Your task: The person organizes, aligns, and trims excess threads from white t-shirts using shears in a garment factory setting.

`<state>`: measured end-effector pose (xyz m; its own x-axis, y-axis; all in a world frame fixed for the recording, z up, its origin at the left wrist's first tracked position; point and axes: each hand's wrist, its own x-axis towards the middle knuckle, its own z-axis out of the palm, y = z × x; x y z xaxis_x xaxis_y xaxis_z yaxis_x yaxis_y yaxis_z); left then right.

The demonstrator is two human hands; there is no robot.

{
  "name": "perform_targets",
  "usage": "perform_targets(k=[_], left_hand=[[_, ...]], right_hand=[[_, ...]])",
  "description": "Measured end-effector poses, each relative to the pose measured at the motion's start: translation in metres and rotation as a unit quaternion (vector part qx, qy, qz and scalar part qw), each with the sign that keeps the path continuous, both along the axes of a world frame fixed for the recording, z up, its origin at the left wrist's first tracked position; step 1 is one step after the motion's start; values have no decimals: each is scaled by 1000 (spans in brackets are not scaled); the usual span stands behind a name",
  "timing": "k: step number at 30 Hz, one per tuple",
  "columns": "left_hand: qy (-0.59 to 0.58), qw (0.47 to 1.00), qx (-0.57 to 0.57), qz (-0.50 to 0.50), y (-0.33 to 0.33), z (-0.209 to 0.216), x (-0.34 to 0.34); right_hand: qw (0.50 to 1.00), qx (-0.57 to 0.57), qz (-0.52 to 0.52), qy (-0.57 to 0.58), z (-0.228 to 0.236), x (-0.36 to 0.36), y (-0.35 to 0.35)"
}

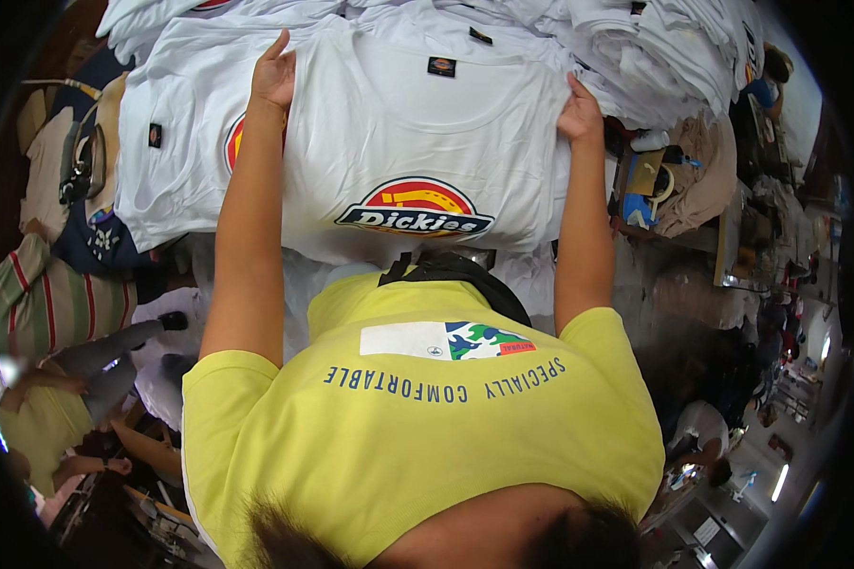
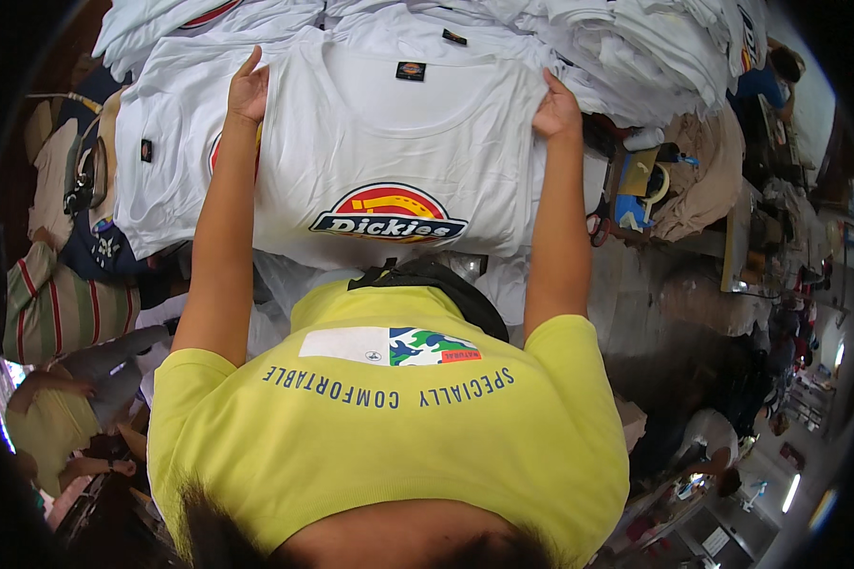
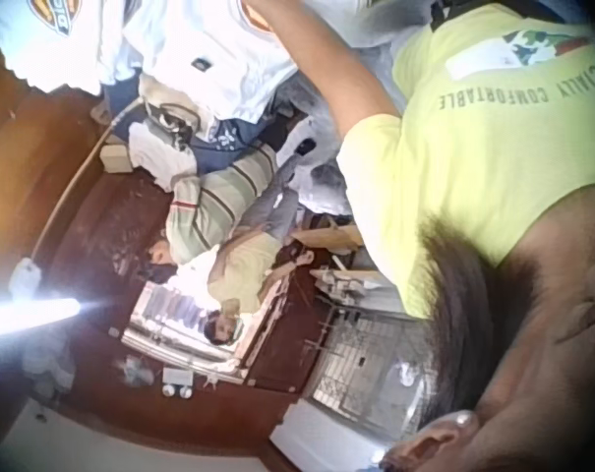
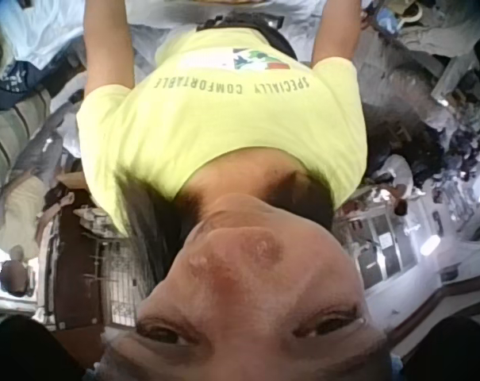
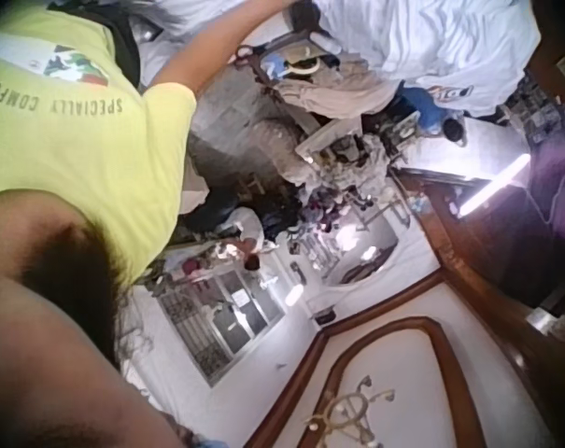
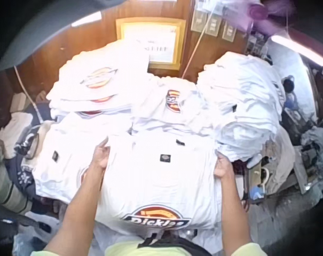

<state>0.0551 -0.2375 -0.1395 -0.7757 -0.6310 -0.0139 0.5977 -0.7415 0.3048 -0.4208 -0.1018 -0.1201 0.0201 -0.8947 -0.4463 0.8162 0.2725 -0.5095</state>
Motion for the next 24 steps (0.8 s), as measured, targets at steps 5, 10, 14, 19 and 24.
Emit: perform_targets(k=[5, 10, 14, 19, 24], left_hand=[[7, 999, 17, -44, -11, -35, -5], [20, 998, 14, -58, -8, -35, -6], [10, 999, 12, -43, -6, -35, -3], [-256, 965, -14, 52, -1, -18, -16], [-662, 737, -127, 50, 7, 26, -7]], right_hand=[[1000, -9, -14, 1, -8, -1, -1], [999, -20, -33, 11, -15, -4, 1], [1000, -22, -20, -7, -11, 0, 1], [999, -32, -11, 15, -8, 4, 7], [995, -7, -1, 104, 2, 7, 26]])
